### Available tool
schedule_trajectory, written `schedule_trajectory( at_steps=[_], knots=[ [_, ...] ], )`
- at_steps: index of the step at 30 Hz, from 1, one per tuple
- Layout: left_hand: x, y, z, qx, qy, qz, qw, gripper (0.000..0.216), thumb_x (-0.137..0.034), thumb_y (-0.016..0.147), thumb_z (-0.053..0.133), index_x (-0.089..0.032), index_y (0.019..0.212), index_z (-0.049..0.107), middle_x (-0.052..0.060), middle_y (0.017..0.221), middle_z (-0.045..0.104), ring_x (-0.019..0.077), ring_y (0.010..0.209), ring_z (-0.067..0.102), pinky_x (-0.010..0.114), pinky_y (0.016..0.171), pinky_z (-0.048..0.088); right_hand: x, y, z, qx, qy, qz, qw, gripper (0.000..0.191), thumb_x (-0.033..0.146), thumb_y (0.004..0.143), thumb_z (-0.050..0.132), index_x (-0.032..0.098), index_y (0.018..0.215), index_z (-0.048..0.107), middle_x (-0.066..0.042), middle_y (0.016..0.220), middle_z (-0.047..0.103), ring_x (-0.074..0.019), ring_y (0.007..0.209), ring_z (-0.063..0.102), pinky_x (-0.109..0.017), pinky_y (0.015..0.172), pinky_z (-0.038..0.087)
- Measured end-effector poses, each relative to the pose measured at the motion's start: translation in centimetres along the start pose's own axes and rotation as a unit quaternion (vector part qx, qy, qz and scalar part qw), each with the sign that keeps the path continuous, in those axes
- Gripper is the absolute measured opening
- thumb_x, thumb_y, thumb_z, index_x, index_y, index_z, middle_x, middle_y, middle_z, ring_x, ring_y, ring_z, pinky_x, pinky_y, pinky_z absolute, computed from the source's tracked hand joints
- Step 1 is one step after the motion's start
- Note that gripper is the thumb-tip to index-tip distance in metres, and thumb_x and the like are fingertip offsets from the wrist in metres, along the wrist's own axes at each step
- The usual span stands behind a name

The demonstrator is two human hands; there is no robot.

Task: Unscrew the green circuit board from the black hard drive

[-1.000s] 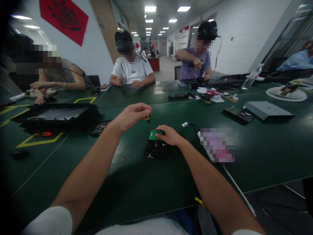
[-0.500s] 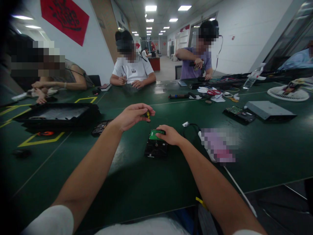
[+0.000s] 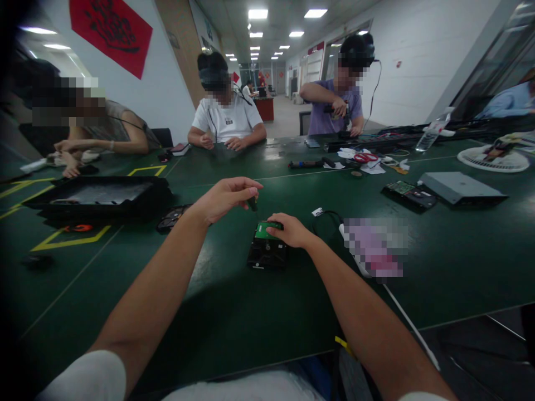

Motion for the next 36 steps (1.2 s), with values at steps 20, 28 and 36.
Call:
schedule_trajectory(
  at_steps=[20,28,36],
  knots=[
    [0.55,0.05,0.48,0.021,-0.091,-0.033,0.995,0.024,-0.036,0.089,0.074,-0.016,0.102,0.077,0.01,0.102,0.07,0.0193,0.091,0.064,0.028,0.069,0.054,-0.25,-0.04,0.12,0.0,-0.001,0.001,1.0,0.039,0.045,0.097,0.069,0.028,0.131,0.072,-0.009,0.142,0.069,-0.0325,0.141,0.06,-0.053,0.12,0.045],
    [0.48,0.14,0.58,-0.007,-0.12,-0.039,0.992,0.016,-0.031,0.088,0.071,-0.016,0.09,0.074,0.011,0.099,0.072,0.0202,0.091,0.065,0.03,0.07,0.054,-0.11,-0.06,0.01,0.002,-0.006,0.01,1.0,0.039,0.046,0.097,0.068,0.028,0.131,0.072,-0.01,0.143,0.069,-0.0323,0.14,0.06,-0.053,0.119,0.046],
    [0.38,0.0,0.22,0.009,0.004,-0.019,1.0,0.035,-0.052,0.085,0.079,-0.019,0.096,0.082,0.008,0.1,0.074,0.0177,0.085,0.062,0.027,0.066,0.048,-0.14,0.09,0.16,-0.007,-0.002,-0.004,1.0,0.036,0.041,0.096,0.07,0.029,0.129,0.073,-0.009,0.139,0.071,-0.0305,0.14,0.061,-0.051,0.119,0.046]
  ],
)
Point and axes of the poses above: each hand's wrist, its own y-axis towards the middle knuckle, its own z-axis out of the palm, x = y × z, the point moved 8 cm from there along y, towards the middle knuckle
